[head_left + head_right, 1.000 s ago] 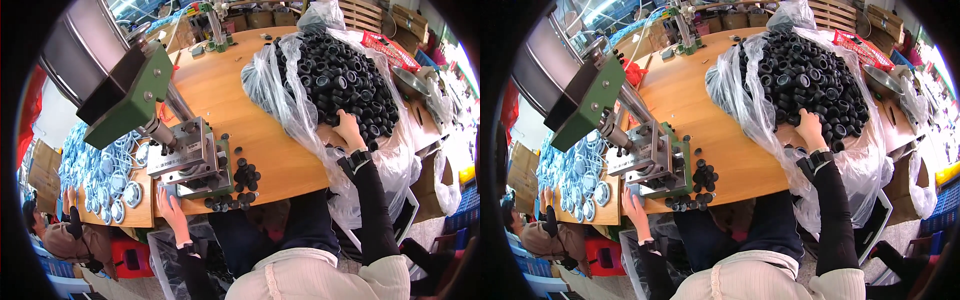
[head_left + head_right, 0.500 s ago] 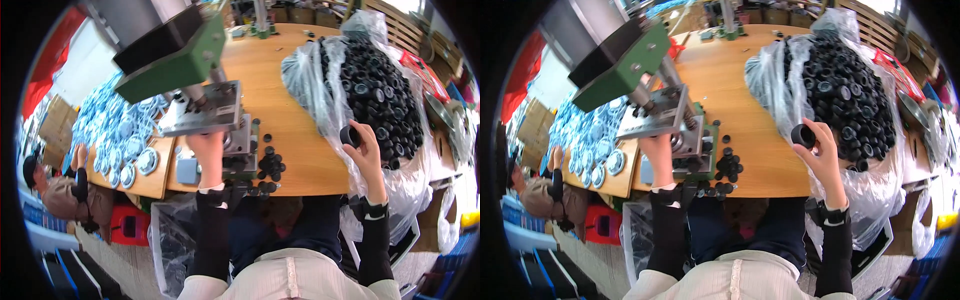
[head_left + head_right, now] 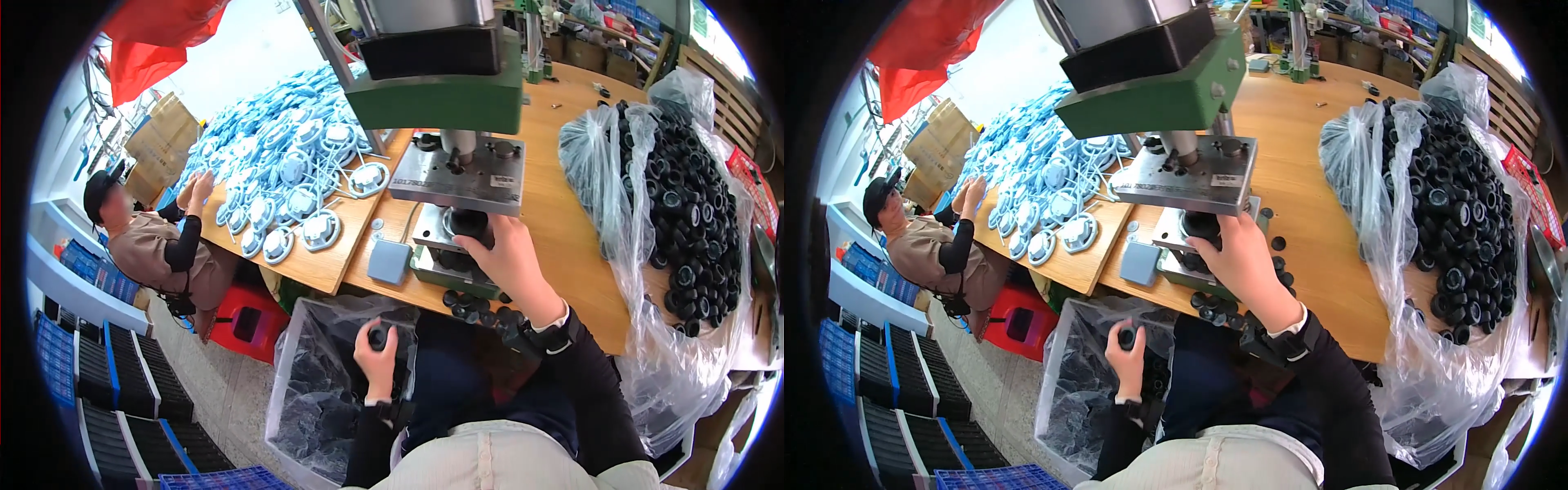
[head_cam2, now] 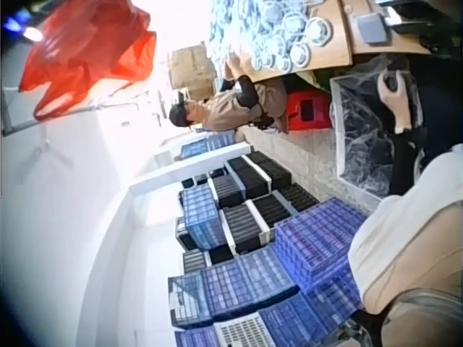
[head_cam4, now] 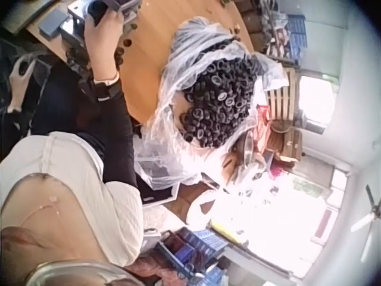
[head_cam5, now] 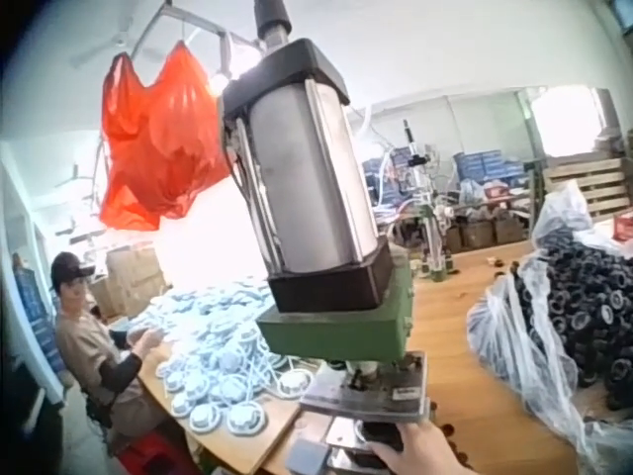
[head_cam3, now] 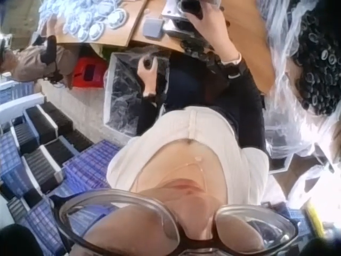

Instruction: Assembling small black plastic components using a pneumatic press and sorting them into containers.

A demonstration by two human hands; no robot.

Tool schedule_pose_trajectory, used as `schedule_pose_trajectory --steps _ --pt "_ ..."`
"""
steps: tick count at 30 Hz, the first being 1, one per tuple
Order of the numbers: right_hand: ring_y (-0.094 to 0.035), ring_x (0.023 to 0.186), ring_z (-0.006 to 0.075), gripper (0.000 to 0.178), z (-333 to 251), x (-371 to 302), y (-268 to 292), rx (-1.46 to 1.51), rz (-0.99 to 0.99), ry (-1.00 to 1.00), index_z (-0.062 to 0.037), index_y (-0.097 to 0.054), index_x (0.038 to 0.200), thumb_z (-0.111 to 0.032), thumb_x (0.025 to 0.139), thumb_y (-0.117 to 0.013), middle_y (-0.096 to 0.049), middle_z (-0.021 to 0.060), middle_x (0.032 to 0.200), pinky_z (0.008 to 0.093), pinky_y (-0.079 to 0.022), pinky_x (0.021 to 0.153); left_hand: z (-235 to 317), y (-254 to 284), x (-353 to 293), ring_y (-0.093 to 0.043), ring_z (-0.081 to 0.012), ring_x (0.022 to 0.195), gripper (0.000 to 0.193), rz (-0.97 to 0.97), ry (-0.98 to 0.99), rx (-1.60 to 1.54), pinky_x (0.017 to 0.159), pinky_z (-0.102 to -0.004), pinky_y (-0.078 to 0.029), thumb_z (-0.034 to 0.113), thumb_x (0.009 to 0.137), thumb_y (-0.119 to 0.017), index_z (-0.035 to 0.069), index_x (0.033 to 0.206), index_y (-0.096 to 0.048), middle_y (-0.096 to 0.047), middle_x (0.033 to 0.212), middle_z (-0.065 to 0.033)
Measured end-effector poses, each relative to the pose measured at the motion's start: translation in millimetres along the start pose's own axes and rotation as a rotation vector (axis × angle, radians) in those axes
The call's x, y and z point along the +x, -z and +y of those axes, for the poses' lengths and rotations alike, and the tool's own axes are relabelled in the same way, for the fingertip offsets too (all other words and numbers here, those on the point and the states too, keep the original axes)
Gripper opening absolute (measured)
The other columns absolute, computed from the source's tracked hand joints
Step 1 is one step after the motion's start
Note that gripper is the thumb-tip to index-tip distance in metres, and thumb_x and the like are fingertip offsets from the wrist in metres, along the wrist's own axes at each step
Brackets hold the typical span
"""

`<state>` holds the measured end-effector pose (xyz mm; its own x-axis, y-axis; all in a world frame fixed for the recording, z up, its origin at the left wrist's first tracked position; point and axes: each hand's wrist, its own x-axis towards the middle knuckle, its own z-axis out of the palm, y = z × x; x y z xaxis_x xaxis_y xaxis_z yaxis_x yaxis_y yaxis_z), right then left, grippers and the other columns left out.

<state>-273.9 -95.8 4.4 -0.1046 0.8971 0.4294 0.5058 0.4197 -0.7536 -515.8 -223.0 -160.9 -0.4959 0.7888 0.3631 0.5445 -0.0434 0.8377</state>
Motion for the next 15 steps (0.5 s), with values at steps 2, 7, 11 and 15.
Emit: schedule_pose_trajectory --steps 2,7,11,15 --pt "-0.059 0.088 0.0347 0.041 -10 14 -2 -0.019 0.016 0.081 -0.0032 -0.056 0.106 -0.017 0.072 -0.075 -0.060 0.0177 0.093 0.0429 -0.048 0.074 -53 25 -18 -0.057 -0.0327 0.106 0.045 -0.063 0.070 0.258 0.091 -0.0394 -0.044 0.021 0.075 -0.076 0.000 0.110 -0.059 -0.061 0.112 -0.0172" --pt "-0.059 0.092 0.0366 0.041 -14 21 1 -0.002 -0.064 0.058 -0.0020 -0.055 0.105 -0.014 0.070 -0.075 -0.062 0.0176 0.095 0.0433 -0.048 0.077 -51 17 7 -0.045 -0.0392 0.119 0.056 -0.016 -0.137 0.298 0.101 -0.0446 -0.036 0.023 0.077 -0.073 -0.003 0.120 -0.049 -0.052 0.124 -0.0216" --pt "-0.056 0.100 0.0400 0.063 -12 -11 12 0.022 -0.032 0.081 -0.0022 -0.045 0.123 -0.019 0.071 -0.076 -0.057 0.0221 0.109 0.0427 -0.047 0.084 22 -34 77 -0.037 -0.0365 0.130 0.045 -0.063 -0.531 0.277 0.104 -0.0465 -0.030 0.012 0.085 -0.060 0.001 0.127 -0.048 -0.048 0.135 -0.0159" --pt "-0.053 0.112 0.0354 0.070 -6 -63 52 -0.012 0.084 0.093 -0.0043 -0.040 0.134 -0.019 0.075 -0.075 -0.052 0.0193 0.127 0.0387 -0.046 0.091 15 -68 120 -0.038 -0.0257 0.132 0.038 -0.291 -0.492 0.606 0.102 -0.0470 -0.028 0.024 0.093 -0.050 0.012 0.129 -0.052 -0.049 0.137 -0.0037"
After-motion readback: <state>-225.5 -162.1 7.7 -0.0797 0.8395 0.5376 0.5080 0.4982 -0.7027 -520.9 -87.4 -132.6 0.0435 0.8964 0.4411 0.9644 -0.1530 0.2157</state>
